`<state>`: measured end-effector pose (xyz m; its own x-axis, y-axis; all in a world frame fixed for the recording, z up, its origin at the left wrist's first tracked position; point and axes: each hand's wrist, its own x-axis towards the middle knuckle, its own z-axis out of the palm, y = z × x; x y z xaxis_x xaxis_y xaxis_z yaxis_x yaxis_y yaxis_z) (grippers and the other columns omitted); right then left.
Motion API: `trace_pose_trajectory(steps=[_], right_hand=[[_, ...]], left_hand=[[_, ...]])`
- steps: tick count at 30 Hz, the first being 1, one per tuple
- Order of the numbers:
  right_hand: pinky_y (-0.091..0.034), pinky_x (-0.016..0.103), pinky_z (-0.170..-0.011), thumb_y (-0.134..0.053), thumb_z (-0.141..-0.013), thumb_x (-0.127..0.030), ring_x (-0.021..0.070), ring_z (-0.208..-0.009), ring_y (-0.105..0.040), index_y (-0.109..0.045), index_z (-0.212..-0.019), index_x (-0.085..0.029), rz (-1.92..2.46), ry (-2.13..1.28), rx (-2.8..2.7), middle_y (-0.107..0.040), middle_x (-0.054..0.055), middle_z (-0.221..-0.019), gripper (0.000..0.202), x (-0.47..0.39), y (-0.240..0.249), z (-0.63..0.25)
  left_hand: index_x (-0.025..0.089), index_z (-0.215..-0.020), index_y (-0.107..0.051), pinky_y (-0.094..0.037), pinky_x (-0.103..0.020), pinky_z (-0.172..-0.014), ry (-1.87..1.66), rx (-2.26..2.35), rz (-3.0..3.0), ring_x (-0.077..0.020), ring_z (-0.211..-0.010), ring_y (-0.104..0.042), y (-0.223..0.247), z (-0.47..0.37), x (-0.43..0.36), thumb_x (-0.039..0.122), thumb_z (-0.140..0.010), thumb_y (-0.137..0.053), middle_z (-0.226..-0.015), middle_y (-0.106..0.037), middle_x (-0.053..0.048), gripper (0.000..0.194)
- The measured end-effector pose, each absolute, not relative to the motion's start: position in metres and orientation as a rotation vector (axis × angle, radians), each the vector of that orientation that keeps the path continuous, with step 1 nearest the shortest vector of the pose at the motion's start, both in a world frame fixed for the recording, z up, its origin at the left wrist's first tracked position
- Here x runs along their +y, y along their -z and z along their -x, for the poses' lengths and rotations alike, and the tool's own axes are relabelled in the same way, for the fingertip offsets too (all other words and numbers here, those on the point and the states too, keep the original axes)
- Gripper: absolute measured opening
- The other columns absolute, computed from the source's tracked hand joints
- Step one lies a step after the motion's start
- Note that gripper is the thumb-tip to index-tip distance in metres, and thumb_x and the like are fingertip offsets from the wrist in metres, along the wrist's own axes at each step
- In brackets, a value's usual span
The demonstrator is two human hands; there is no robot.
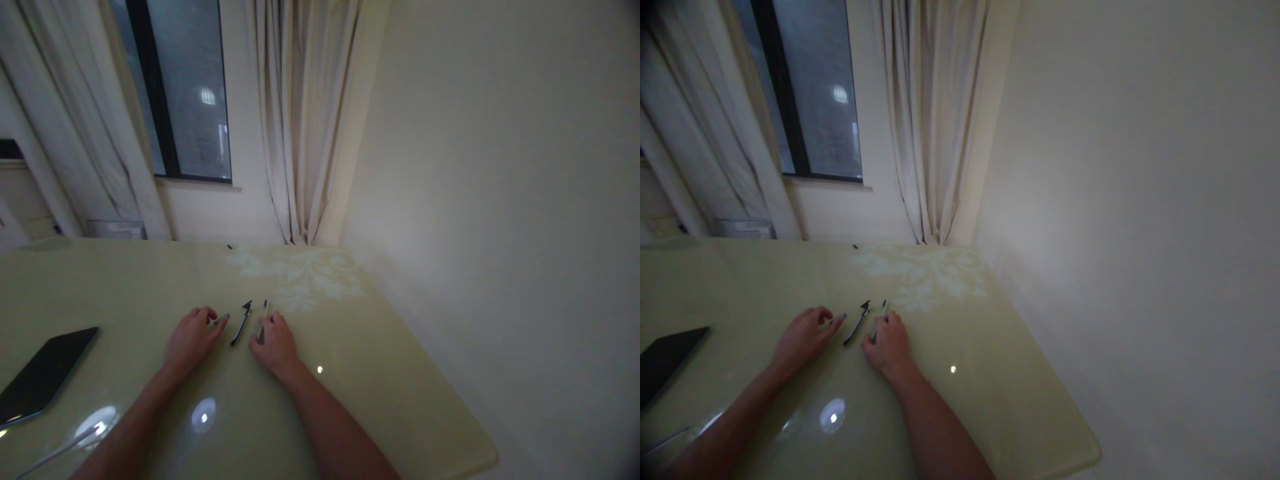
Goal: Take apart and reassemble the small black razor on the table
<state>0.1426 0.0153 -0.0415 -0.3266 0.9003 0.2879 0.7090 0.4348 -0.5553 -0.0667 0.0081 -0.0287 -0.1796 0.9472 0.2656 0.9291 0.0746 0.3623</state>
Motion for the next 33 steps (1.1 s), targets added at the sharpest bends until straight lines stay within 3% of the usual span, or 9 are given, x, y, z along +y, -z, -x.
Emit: trace_pose_trajectory(steps=[9,14,17,20,24,27,30,33], right_hand=[[-0.048,0.038,-0.1,-0.068,-0.088,-0.036,0.028,-0.112,-0.06,-0.07,-0.124,-0.017,1.323,-0.521,-2.064,-0.063,0.014,-0.117,0.041,0.015,0.04,-0.144],[-0.05,0.03,-0.087,-0.068,-0.09,-0.031,0.02,-0.093,-0.065,-0.071,-0.12,-0.017,1.365,-0.626,-1.904,-0.068,0.01,-0.107,0.033,0.023,0.031,-0.157],[-0.047,0.028,-0.075,-0.067,-0.089,-0.029,0.0187,-0.08,-0.064,-0.074,-0.108,-0.018,1.544,-0.62,-1.793,-0.07,0.007,-0.09,0.023,0.03,0.017,-0.176],[-0.041,0.028,-0.067,-0.068,-0.087,-0.031,0.0184,-0.071,-0.061,-0.074,-0.081,-0.019,1.616,-0.645,-1.842,-0.069,0.005,-0.075,0.014,0.033,0.01,-0.2],[-0.035,0.025,-0.06,-0.068,-0.089,-0.032,0.0144,-0.063,-0.055,-0.068,-0.068,-0.018,1.357,-0.8,-2.012,-0.063,0.001,-0.065,0.026,0.03,0.024,-0.224],[-0.036,0.023,-0.06,-0.063,-0.094,-0.042,0.0123,-0.06,-0.052,-0.072,-0.074,-0.016,1.257,-0.898,-1.909,-0.061,0.0,-0.064,0.034,0.028,0.035,-0.227],[-0.039,0.022,-0.058,-0.045,-0.1,-0.06,0.0115,-0.059,-0.052,-0.073,-0.085,-0.014,1.139,-1.112,-1.714,-0.061,0.003,-0.069,0.056,0.027,0.033,-0.219],[-0.044,0.023,-0.061,-0.044,-0.095,-0.071,0.0141,-0.068,-0.059,-0.069,-0.09,-0.016,0.907,-1.299,-1.543,-0.065,0.005,-0.08,0.06,0.024,0.022,-0.211]], left_hand=[[0.02,-0.082,-0.068,-0.047,-0.041,-0.075,-0.572,2.39,-1.897,-0.034,-0.09,-0.068,0.027,0.066,0.01,0.054,-0.088,-0.044,-0.097,-0.074,-0.016,0.041],[0.022,-0.076,-0.064,-0.046,-0.036,-0.071,-0.639,2.305,-1.977,-0.0303,-0.085,-0.068,0.022,0.046,0.002,0.059,-0.092,-0.041,-0.089,-0.074,-0.014,0.047],[0.021,-0.079,-0.062,-0.045,-0.036,-0.07,-0.55,2.258,-2.057,-0.0293,-0.081,-0.067,0.022,0.024,-0.005,0.059,-0.094,-0.039,-0.085,-0.072,-0.013,0.047],[0.02,-0.084,-0.062,-0.045,-0.037,-0.072,-0.464,2.274,-2.124,-0.0289,-0.082,-0.068,0.025,0.011,-0.007,0.05,-0.096,-0.041,-0.088,-0.072,-0.013,0.038],[0.021,-0.083,-0.059,-0.043,-0.035,-0.07,-0.409,2.286,-2.069,-0.0266,-0.083,-0.069,0.026,0.014,-0.005,0.039,-0.099,-0.039,-0.094,-0.073,-0.013,0.031],[0.022,-0.085,-0.058,-0.04,-0.033,-0.067,-0.508,2.261,-1.999,-0.0246,-0.079,-0.068,0.02,0.014,-0.009,0.041,-0.101,-0.037,-0.09,-0.072,-0.011,0.032],[0.022,-0.083,-0.058,-0.04,-0.032,-0.068,-0.749,2.139,-2.059,-0.0222,-0.077,-0.063,0.01,-0.005,-0.017,0.044,-0.102,-0.035,-0.084,-0.069,-0.007,0.037],[0.023,-0.086,-0.062,-0.043,-0.033,-0.075,-0.939,1.829,-2.217,-0.0224,-0.081,-0.062,0.002,-0.04,-0.023,0.048,-0.1,-0.04,-0.085,-0.068,-0.006,0.037]])
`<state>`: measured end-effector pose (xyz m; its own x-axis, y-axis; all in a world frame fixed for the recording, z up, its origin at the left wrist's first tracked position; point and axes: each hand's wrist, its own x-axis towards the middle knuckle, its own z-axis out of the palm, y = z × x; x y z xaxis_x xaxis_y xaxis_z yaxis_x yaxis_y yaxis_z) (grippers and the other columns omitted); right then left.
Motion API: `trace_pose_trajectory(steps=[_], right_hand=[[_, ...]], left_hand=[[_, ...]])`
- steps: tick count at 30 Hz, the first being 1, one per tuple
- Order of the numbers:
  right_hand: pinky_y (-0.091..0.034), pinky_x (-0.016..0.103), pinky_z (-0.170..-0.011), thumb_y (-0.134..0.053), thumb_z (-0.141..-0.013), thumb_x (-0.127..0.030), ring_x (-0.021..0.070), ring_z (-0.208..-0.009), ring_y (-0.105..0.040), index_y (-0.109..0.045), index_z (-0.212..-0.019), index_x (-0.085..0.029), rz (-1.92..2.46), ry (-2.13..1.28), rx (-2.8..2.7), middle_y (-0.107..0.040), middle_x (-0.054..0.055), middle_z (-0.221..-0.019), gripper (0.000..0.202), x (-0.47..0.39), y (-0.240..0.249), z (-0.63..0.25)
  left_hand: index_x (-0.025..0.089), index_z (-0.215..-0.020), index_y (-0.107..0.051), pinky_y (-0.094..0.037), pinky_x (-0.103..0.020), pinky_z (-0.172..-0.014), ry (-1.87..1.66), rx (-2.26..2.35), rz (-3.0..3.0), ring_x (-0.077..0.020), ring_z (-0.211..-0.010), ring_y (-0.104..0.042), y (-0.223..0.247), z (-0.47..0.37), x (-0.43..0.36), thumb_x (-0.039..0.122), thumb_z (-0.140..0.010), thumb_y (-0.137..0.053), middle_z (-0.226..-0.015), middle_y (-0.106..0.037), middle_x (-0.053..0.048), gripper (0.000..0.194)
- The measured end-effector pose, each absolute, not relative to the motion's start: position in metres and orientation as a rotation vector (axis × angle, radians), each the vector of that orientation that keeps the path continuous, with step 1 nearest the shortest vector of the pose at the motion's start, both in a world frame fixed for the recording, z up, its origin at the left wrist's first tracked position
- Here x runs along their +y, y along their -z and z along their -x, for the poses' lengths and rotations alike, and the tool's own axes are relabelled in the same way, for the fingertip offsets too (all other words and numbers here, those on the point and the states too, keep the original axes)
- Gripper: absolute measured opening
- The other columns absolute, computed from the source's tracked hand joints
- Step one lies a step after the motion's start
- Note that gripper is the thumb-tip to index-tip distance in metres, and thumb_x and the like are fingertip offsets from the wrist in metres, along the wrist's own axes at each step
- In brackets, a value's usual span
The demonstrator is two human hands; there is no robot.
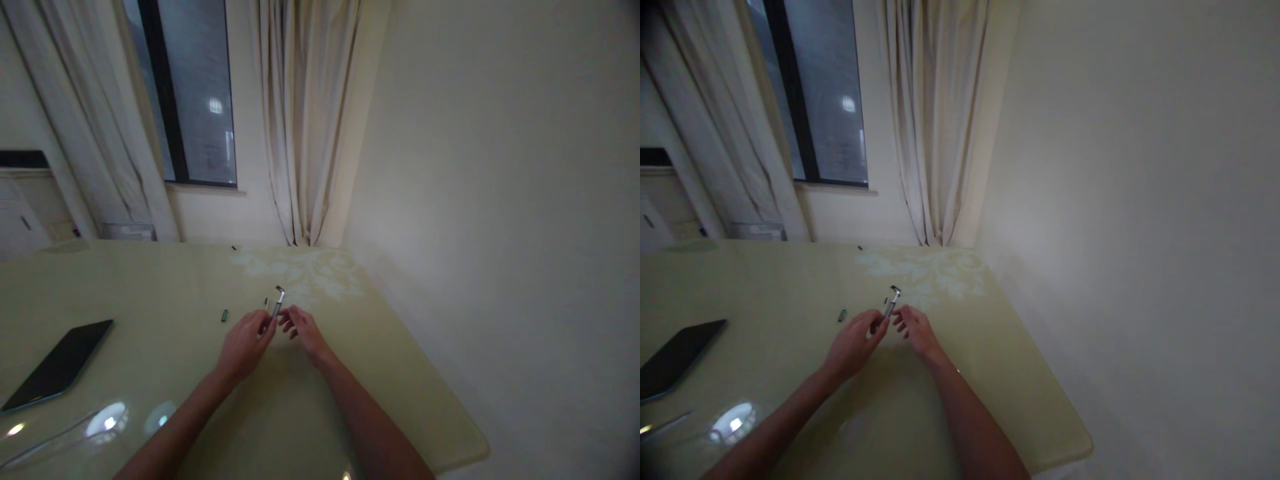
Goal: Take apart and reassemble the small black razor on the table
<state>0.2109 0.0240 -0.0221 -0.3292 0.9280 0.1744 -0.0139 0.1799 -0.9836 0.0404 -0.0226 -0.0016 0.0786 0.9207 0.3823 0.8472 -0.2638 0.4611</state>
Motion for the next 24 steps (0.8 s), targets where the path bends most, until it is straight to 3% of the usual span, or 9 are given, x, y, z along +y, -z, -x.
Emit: trace_pose_trajectory(steps=[2,7,10,13,18,24], right_hand=[[-0.047,0.025,-0.063,-0.055,-0.091,-0.069,0.0155,-0.069,-0.06,-0.065,-0.088,-0.018,0.774,-1.373,-1.457,-0.063,0.003,-0.079,0.053,0.022,0.017,-0.212],[-0.044,0.025,-0.06,-0.064,-0.086,-0.063,0.0136,-0.063,-0.052,-0.062,-0.089,-0.019,0.775,-1.374,-1.371,-0.054,-0.001,-0.071,0.044,0.023,0.014,-0.231],[-0.04,0.024,-0.06,-0.065,-0.086,-0.061,0.0118,-0.06,-0.043,-0.066,-0.097,-0.02,0.783,-1.425,-1.515,-0.043,-0.005,-0.068,0.042,0.022,0.011,-0.24],[-0.031,0.023,-0.056,-0.06,-0.091,-0.059,0.0106,-0.058,-0.037,-0.068,-0.096,-0.019,0.762,-1.518,-1.646,-0.04,-0.005,-0.067,0.041,0.017,0.008,-0.239],[-0.026,0.025,-0.056,-0.053,-0.094,-0.063,0.0108,-0.057,-0.033,-0.066,-0.082,-0.016,0.756,-1.489,-1.693,-0.039,-0.005,-0.061,0.05,0.012,0.007,-0.233],[-0.03,0.026,-0.056,-0.051,-0.095,-0.061,0.0111,-0.054,-0.041,-0.063,-0.073,-0.016,0.737,-1.524,-1.757,-0.048,-0.003,-0.057,0.052,0.01,0.005,-0.234]], left_hand=[[0.023,-0.091,-0.065,-0.044,-0.033,-0.077,-0.987,1.633,-2.251,-0.0223,-0.082,-0.061,0.002,-0.061,-0.022,0.05,-0.099,-0.046,-0.086,-0.068,-0.006,0.034],[0.021,-0.072,-0.061,-0.045,-0.031,-0.068,-1.147,1.466,-1.981,-0.0194,-0.069,-0.057,0.015,-0.066,-0.013,0.059,-0.096,-0.047,-0.071,-0.061,-0.003,0.047],[0.02,-0.11,-0.068,-0.049,-0.03,-0.066,-1.204,1.395,-1.74,-0.0186,-0.074,-0.06,0.016,-0.047,-0.011,0.065,-0.089,-0.055,-0.094,-0.068,-0.006,0.051],[0.022,-0.139,-0.058,-0.052,-0.031,-0.073,-1.199,1.302,-1.62,-0.0199,-0.085,-0.063,0.008,-0.033,-0.013,0.065,-0.082,-0.065,-0.116,-0.067,-0.01,0.071],[0.02,-0.126,-0.068,-0.047,-0.029,-0.069,-1.155,1.207,-1.605,-0.0178,-0.077,-0.06,0.001,-0.026,-0.014,0.059,-0.08,-0.073,-0.087,-0.063,-0.003,0.061],[0.022,-0.121,-0.068,-0.046,-0.028,-0.07,-1.138,1.08,-1.572,-0.017,-0.077,-0.06,0.004,-0.021,-0.015,0.051,-0.08,-0.078,-0.085,-0.062,-0.001,0.052]])
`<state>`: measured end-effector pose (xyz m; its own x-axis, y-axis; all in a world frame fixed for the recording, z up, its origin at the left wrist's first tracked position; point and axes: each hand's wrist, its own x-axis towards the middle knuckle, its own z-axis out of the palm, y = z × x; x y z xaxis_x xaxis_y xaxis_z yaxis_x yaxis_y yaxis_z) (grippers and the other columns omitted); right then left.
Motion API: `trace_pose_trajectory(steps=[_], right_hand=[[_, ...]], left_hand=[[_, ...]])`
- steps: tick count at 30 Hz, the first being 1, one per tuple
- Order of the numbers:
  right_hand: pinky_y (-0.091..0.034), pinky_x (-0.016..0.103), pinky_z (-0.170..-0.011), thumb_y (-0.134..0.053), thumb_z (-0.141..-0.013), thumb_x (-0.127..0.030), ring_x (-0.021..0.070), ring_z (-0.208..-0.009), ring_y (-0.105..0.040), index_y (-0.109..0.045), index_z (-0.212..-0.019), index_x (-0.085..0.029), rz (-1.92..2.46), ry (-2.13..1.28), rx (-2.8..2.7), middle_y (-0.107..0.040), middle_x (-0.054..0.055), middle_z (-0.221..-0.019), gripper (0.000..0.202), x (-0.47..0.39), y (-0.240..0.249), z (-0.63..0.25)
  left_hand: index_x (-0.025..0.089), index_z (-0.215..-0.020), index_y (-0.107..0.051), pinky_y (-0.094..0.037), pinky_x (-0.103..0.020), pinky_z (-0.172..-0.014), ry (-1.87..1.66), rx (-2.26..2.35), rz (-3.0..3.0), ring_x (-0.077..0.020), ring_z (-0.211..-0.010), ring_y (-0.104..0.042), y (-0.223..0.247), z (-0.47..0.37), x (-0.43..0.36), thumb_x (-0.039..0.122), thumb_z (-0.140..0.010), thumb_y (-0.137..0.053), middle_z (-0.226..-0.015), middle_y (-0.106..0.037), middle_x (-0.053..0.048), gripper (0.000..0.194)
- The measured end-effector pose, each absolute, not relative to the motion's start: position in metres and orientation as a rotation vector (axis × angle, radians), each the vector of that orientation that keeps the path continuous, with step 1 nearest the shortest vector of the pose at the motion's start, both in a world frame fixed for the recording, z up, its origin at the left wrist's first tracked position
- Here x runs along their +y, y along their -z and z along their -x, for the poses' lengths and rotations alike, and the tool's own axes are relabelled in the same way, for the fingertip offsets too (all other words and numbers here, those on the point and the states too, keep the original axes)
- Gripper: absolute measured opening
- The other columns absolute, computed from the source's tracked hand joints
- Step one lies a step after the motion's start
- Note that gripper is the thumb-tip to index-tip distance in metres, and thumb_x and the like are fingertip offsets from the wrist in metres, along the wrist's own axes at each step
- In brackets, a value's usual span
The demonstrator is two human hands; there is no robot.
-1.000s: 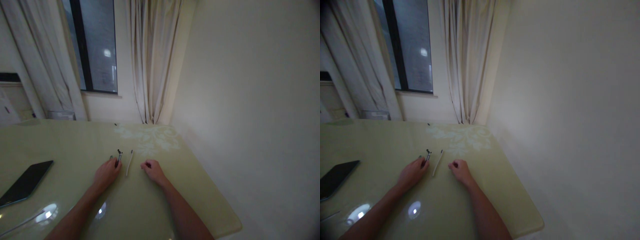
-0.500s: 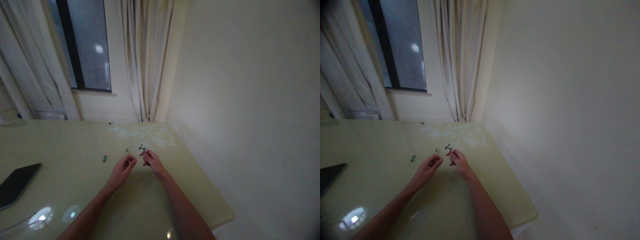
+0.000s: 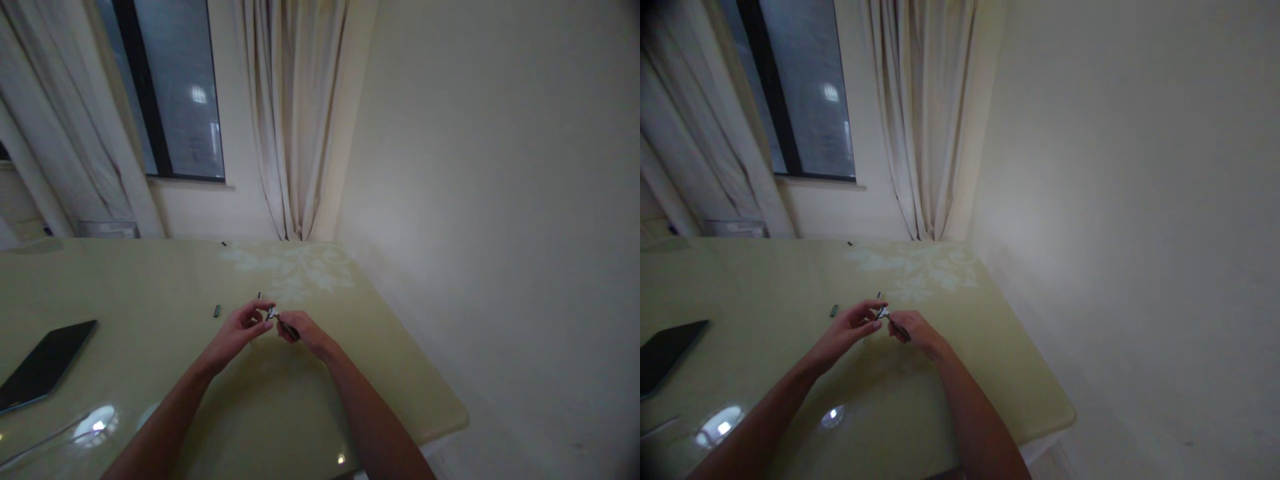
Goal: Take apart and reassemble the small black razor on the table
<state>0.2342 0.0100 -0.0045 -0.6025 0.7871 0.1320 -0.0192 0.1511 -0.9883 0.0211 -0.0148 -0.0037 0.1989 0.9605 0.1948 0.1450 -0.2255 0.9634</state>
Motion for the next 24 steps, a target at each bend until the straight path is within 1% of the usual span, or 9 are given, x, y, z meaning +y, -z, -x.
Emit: trace_pose_trajectory(steps=[3,5,6,8,11,16,18,22,24], right_hand=[[-0.031,0.026,-0.056,-0.064,-0.089,-0.056,0.0106,-0.054,-0.043,-0.063,-0.072,-0.016,0.721,-1.597,-1.76,-0.051,-0.003,-0.059,0.044,0.0084,0.0069,-0.2327],[-0.029,0.025,-0.054,-0.069,-0.084,-0.055,0.0097,-0.053,-0.042,-0.061,-0.071,-0.016,0.701,-1.65,-1.734,-0.05,-0.003,-0.059,0.042,0.0075,0.0087,-0.2308],[-0.027,0.025,-0.052,-0.07,-0.084,-0.055,0.0092,-0.052,-0.04,-0.059,-0.07,-0.016,0.694,-1.676,-1.706,-0.048,-0.004,-0.058,0.043,0.007,0.0091,-0.2299],[-0.023,0.025,-0.049,-0.068,-0.085,-0.057,0.0082,-0.049,-0.035,-0.056,-0.068,-0.017,0.679,-1.707,-1.637,-0.044,-0.005,-0.056,0.045,0.0062,0.0082,-0.2292],[-0.018,0.025,-0.048,-0.064,-0.088,-0.059,0.0074,-0.047,-0.03,-0.055,-0.065,-0.017,0.673,-1.729,-1.585,-0.04,-0.007,-0.053,0.049,0.005,0.0043,-0.2301],[-0.016,0.025,-0.046,-0.059,-0.09,-0.064,0.0062,-0.043,-0.025,-0.058,-0.063,-0.015,0.655,-1.814,-1.609,-0.034,-0.008,-0.048,0.056,0.0046,0.0029,-0.2309],[-0.019,0.024,-0.046,-0.057,-0.09,-0.066,0.0064,-0.042,-0.028,-0.062,-0.066,-0.014,0.659,-1.799,-1.643,-0.037,-0.008,-0.047,0.058,0.0049,0.0035,-0.231],[-0.029,0.024,-0.046,-0.051,-0.093,-0.067,0.0091,-0.043,-0.042,-0.068,-0.074,-0.013,0.665,-1.741,-1.721,-0.049,-0.004,-0.049,0.06,0.0053,0.0019,-0.233],[-0.031,0.024,-0.047,-0.049,-0.095,-0.065,0.0095,-0.044,-0.043,-0.069,-0.079,-0.013,0.668,-1.721,-1.752,-0.051,-0.003,-0.051,0.058,0.0051,0.0006,-0.2346]], left_hand=[[0.021,-0.115,-0.071,-0.046,-0.029,-0.071,-1.111,1.044,-1.571,-0.0169,-0.076,-0.059,0.0044,-0.0179,-0.0138,0.048,-0.08,-0.079,-0.081,-0.063,0.0,0.045],[0.019,-0.108,-0.073,-0.045,-0.029,-0.07,-1.134,1.038,-1.567,-0.0168,-0.075,-0.058,0.0042,-0.0161,-0.0132,0.047,-0.079,-0.079,-0.078,-0.062,0.0,0.04],[0.019,-0.107,-0.074,-0.045,-0.029,-0.069,-1.146,1.031,-1.562,-0.0166,-0.074,-0.057,0.0038,-0.0153,-0.0131,0.047,-0.079,-0.079,-0.077,-0.062,0.0,0.04],[0.02,-0.115,-0.073,-0.044,-0.028,-0.068,-1.139,1.007,-1.556,-0.0159,-0.073,-0.056,0.0024,-0.0136,-0.0136,0.043,-0.077,-0.082,-0.076,-0.06,0.001,0.045],[0.022,-0.125,-0.07,-0.042,-0.027,-0.066,-1.104,0.994,-1.57,-0.0142,-0.071,-0.053,0.0003,-0.0115,-0.0146,0.04,-0.077,-0.083,-0.076,-0.057,0.002,0.053],[0.022,-0.125,-0.07,-0.042,-0.027,-0.069,-1.103,1.01,-1.595,-0.0146,-0.073,-0.054,0.0023,-0.0118,-0.0142,0.042,-0.081,-0.079,-0.077,-0.058,0.002,0.049],[0.021,-0.12,-0.072,-0.042,-0.028,-0.069,-1.114,1.018,-1.58,-0.0151,-0.073,-0.055,0.0037,-0.0132,-0.014,0.042,-0.078,-0.081,-0.077,-0.059,0.002,0.048],[0.019,-0.112,-0.071,-0.04,-0.027,-0.064,-1.129,1.038,-1.554,-0.0146,-0.069,-0.054,0.005,-0.0173,-0.0142,0.044,-0.075,-0.083,-0.072,-0.059,0.003,0.046],[0.019,-0.109,-0.07,-0.039,-0.026,-0.063,-1.124,1.052,-1.569,-0.014,-0.067,-0.053,0.0051,-0.0189,-0.0143,0.045,-0.075,-0.082,-0.071,-0.058,0.003,0.044]])
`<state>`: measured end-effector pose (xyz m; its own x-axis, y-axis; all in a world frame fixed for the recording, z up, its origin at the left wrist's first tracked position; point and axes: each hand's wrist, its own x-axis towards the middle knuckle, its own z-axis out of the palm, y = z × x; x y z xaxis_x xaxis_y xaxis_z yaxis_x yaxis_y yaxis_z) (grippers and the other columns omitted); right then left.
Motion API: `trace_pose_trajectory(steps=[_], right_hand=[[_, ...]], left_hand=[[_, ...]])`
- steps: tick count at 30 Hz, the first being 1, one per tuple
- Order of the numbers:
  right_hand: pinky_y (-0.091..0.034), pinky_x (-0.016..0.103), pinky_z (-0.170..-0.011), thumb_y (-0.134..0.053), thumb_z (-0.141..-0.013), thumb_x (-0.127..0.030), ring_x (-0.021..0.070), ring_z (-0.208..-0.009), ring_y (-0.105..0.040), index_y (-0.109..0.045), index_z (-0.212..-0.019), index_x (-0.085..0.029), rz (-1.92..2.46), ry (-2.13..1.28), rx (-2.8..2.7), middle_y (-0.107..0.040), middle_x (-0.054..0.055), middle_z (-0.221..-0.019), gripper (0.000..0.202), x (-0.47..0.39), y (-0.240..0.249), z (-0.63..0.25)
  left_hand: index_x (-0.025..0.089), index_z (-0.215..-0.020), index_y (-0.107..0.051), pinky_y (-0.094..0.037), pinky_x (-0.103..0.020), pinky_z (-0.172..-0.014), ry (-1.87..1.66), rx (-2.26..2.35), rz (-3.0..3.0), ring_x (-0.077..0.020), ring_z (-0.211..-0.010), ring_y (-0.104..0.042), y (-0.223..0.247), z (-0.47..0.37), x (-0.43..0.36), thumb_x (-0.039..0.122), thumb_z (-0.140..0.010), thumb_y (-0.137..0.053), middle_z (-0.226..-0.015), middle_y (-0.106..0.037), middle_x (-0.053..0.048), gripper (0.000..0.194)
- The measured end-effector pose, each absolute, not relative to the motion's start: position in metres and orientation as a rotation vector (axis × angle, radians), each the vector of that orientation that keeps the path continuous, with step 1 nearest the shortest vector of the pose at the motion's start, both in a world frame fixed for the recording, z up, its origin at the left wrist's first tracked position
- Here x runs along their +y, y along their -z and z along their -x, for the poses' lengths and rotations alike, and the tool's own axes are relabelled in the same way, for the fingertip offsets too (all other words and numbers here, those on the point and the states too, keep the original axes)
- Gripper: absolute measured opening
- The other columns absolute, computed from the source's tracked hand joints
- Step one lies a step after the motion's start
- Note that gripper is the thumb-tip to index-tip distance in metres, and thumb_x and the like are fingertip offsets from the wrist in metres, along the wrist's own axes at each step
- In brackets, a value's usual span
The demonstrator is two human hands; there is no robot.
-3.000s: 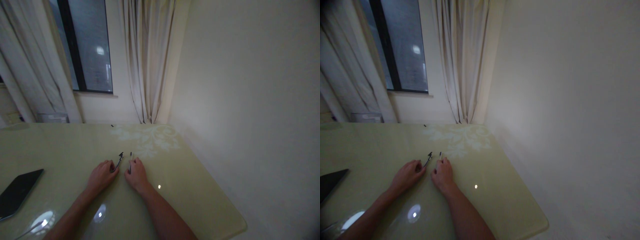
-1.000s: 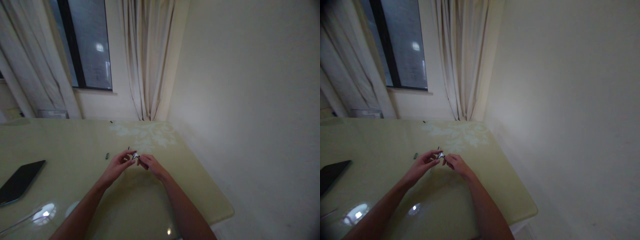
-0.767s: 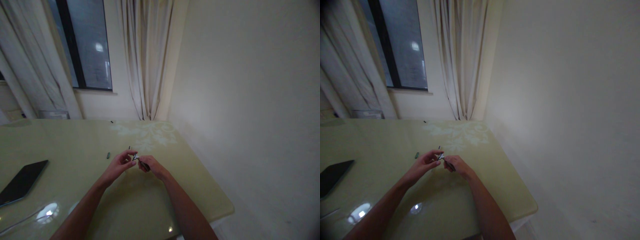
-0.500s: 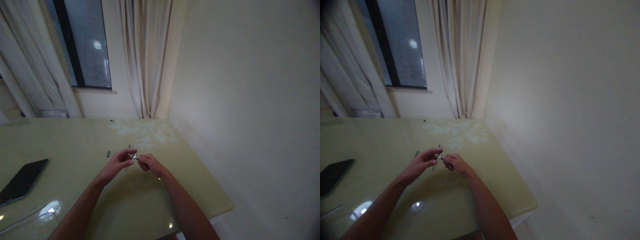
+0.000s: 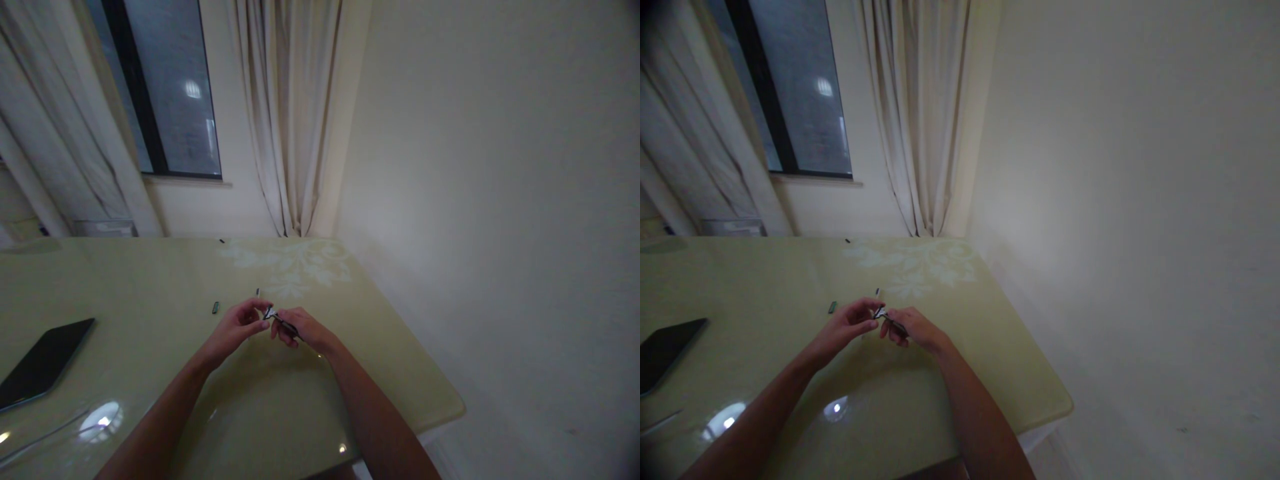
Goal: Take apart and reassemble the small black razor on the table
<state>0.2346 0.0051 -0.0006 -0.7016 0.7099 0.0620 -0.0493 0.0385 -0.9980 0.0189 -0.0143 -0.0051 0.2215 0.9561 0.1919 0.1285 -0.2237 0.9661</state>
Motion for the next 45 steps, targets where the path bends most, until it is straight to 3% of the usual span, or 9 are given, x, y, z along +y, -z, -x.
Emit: trace_pose_trajectory(steps=[6,15,23,25,27,29,31,35,45], right_hand=[[-0.029,0.024,-0.048,-0.043,-0.101,-0.058,0.0089,-0.046,-0.039,-0.069,-0.088,-0.013,0.624,-1.683,-1.796,-0.047,-0.005,-0.055,0.053,0.002,-0.001,-0.235],[-0.013,0.024,-0.046,-0.057,-0.093,-0.06,0.0066,-0.047,-0.02,-0.055,-0.074,-0.017,0.597,-1.876,-1.636,-0.029,-0.01,-0.057,0.047,-0.002,-0.004,-0.232],[-0.01,0.025,-0.046,-0.062,-0.088,-0.066,0.0066,-0.047,-0.015,-0.049,-0.07,-0.019,0.606,-1.884,-1.56,-0.025,-0.011,-0.054,0.052,0.003,0.002,-0.232],[-0.009,0.024,-0.046,-0.061,-0.086,-0.069,0.0065,-0.046,-0.014,-0.047,-0.068,-0.02,0.6,-1.888,-1.482,-0.023,-0.011,-0.052,0.054,0.006,0.005,-0.231],[-0.008,0.024,-0.045,-0.059,-0.085,-0.074,0.0063,-0.045,-0.012,-0.048,-0.068,-0.02,0.609,-1.871,-1.399,-0.022,-0.012,-0.051,0.057,0.009,0.008,-0.229],[-0.009,0.023,-0.043,-0.063,-0.083,-0.071,0.0059,-0.044,-0.014,-0.053,-0.071,-0.019,0.647,-1.793,-1.357,-0.025,-0.012,-0.049,0.055,0.01,0.01,-0.226],[-0.012,0.023,-0.042,-0.072,-0.079,-0.062,0.0057,-0.042,-0.018,-0.058,-0.075,-0.018,0.7,-1.686,-1.368,-0.031,-0.011,-0.048,0.047,0.01,0.012,-0.224],[-0.019,0.023,-0.043,-0.078,-0.076,-0.048,0.0062,-0.042,-0.027,-0.062,-0.077,-0.017,0.791,-1.531,-1.448,-0.039,-0.01,-0.047,0.035,0.008,0.013,-0.221],[-0.023,0.023,-0.047,-0.076,-0.073,-0.039,0.008,-0.048,-0.034,-0.067,-0.075,-0.016,0.919,-1.365,-1.486,-0.048,-0.006,-0.053,0.024,0.009,0.013,-0.223]], left_hand=[[0.018,-0.105,-0.067,-0.037,-0.026,-0.062,-1.079,1.065,-1.61,-0.0142,-0.066,-0.052,0.004,-0.02,-0.015,0.047,-0.076,-0.081,-0.072,-0.064,0.001,0.044],[0.019,-0.115,-0.069,-0.039,-0.027,-0.065,-1.077,1.052,-1.577,-0.0149,-0.07,-0.054,0.008,-0.019,-0.015,0.048,-0.078,-0.08,-0.074,-0.061,0.002,0.048],[0.021,-0.109,-0.068,-0.047,-0.03,-0.078,-1.204,0.935,-1.475,-0.0196,-0.089,-0.062,0.013,-0.022,-0.015,0.046,-0.076,-0.082,-0.099,-0.069,-0.005,0.044],[0.021,-0.107,-0.067,-0.047,-0.029,-0.076,-1.255,0.958,-1.465,-0.0181,-0.086,-0.062,0.011,-0.024,-0.015,0.046,-0.074,-0.083,-0.1,-0.069,-0.005,0.044],[0.021,-0.104,-0.066,-0.044,-0.026,-0.066,-1.261,1.061,-1.521,-0.0148,-0.073,-0.058,0.009,-0.027,-0.017,0.048,-0.073,-0.083,-0.087,-0.066,-0.001,0.044],[0.021,-0.098,-0.066,-0.037,-0.024,-0.057,-1.26,1.218,-1.632,-0.0125,-0.06,-0.049,0.006,-0.032,-0.018,0.049,-0.071,-0.084,-0.068,-0.056,0.005,0.043],[0.021,-0.094,-0.067,-0.035,-0.024,-0.055,-1.305,1.353,-1.751,-0.0127,-0.057,-0.044,0.005,-0.036,-0.019,0.051,-0.071,-0.084,-0.061,-0.05,0.006,0.042],[0.021,-0.094,-0.068,-0.039,-0.027,-0.06,-1.439,1.459,-1.965,-0.0149,-0.063,-0.048,0.007,-0.042,-0.022,0.051,-0.076,-0.08,-0.079,-0.063,0.0,0.037],[0.023,-0.105,-0.065,-0.045,-0.03,-0.07,-1.436,1.532,-2.177,-0.0178,-0.071,-0.053,0.013,-0.047,-0.028,0.049,-0.085,-0.074,-0.099,-0.065,-0.004,0.034]])
